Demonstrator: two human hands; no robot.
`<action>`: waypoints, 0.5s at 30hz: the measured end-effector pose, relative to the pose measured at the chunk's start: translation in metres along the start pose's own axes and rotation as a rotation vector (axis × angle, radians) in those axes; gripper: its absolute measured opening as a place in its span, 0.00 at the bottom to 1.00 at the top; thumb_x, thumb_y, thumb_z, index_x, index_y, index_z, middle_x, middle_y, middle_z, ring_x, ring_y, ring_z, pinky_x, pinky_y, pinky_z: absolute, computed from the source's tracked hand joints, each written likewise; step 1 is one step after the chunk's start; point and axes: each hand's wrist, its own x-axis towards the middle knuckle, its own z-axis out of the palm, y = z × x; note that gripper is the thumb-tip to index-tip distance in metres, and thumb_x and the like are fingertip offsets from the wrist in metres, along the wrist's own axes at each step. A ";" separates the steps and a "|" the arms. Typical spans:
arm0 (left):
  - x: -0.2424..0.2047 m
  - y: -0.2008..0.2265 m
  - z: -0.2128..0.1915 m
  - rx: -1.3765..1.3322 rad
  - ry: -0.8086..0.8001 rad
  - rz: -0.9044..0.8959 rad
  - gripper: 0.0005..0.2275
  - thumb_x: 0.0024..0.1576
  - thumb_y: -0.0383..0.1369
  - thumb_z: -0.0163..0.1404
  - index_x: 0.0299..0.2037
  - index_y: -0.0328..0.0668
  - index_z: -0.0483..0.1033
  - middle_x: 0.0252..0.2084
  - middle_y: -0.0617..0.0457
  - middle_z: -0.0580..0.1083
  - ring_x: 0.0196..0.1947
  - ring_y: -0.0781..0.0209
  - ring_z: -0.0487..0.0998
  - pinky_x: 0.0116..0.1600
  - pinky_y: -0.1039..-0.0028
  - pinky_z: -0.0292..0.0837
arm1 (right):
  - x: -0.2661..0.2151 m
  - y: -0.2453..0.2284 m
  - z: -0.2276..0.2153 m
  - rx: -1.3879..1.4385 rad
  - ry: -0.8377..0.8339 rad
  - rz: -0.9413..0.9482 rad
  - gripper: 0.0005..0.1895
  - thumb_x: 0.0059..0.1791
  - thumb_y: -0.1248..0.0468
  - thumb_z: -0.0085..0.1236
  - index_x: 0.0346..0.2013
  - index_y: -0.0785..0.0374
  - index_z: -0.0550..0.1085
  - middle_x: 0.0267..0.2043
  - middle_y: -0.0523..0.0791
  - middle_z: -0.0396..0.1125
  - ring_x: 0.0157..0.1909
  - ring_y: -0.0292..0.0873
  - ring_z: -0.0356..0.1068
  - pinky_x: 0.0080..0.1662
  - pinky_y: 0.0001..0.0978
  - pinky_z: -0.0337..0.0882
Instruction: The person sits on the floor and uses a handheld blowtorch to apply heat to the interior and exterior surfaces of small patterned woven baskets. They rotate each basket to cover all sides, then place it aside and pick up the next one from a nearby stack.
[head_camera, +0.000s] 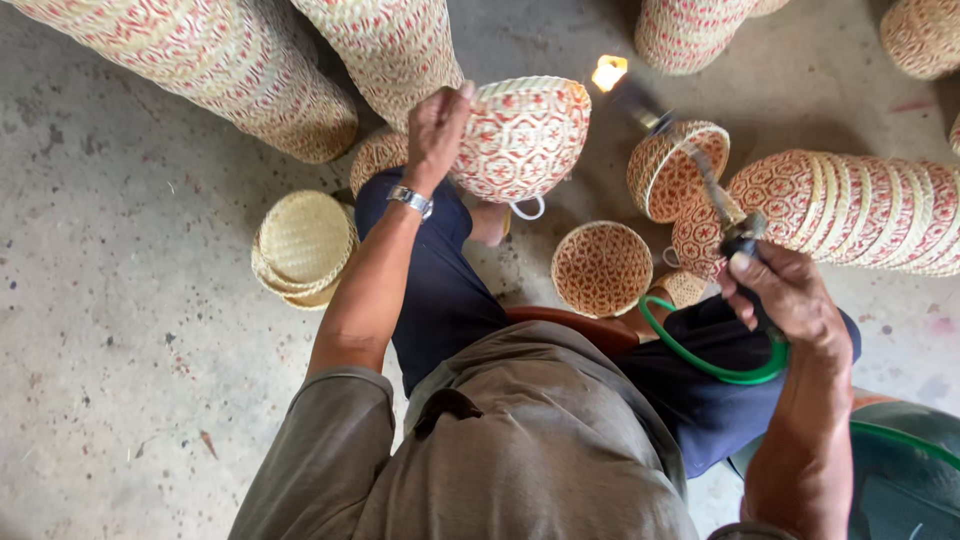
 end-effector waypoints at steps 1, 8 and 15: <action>0.007 0.003 -0.013 -0.016 0.050 -0.012 0.21 0.63 0.52 0.50 0.23 0.50 0.69 0.20 0.63 0.65 0.20 0.71 0.60 0.27 0.76 0.55 | -0.003 -0.006 0.004 -0.020 -0.036 -0.021 0.15 0.56 0.58 0.51 0.41 0.70 0.73 0.26 0.44 0.66 0.19 0.33 0.59 0.21 0.26 0.61; 0.015 0.014 -0.073 -0.173 0.116 0.054 0.24 0.64 0.51 0.51 0.20 0.53 0.58 0.21 0.66 0.56 0.23 0.70 0.52 0.33 0.71 0.48 | -0.016 -0.036 0.023 -0.138 -0.059 -0.015 0.11 0.53 0.60 0.51 0.38 0.66 0.74 0.22 0.43 0.64 0.17 0.34 0.58 0.20 0.27 0.59; 0.007 0.020 -0.092 -0.362 0.123 0.031 0.26 0.65 0.49 0.52 0.19 0.51 0.55 0.21 0.65 0.54 0.25 0.70 0.49 0.35 0.69 0.44 | -0.017 -0.053 0.034 -0.366 -0.036 -0.052 0.16 0.57 0.58 0.51 0.32 0.69 0.73 0.16 0.45 0.60 0.16 0.36 0.56 0.23 0.29 0.58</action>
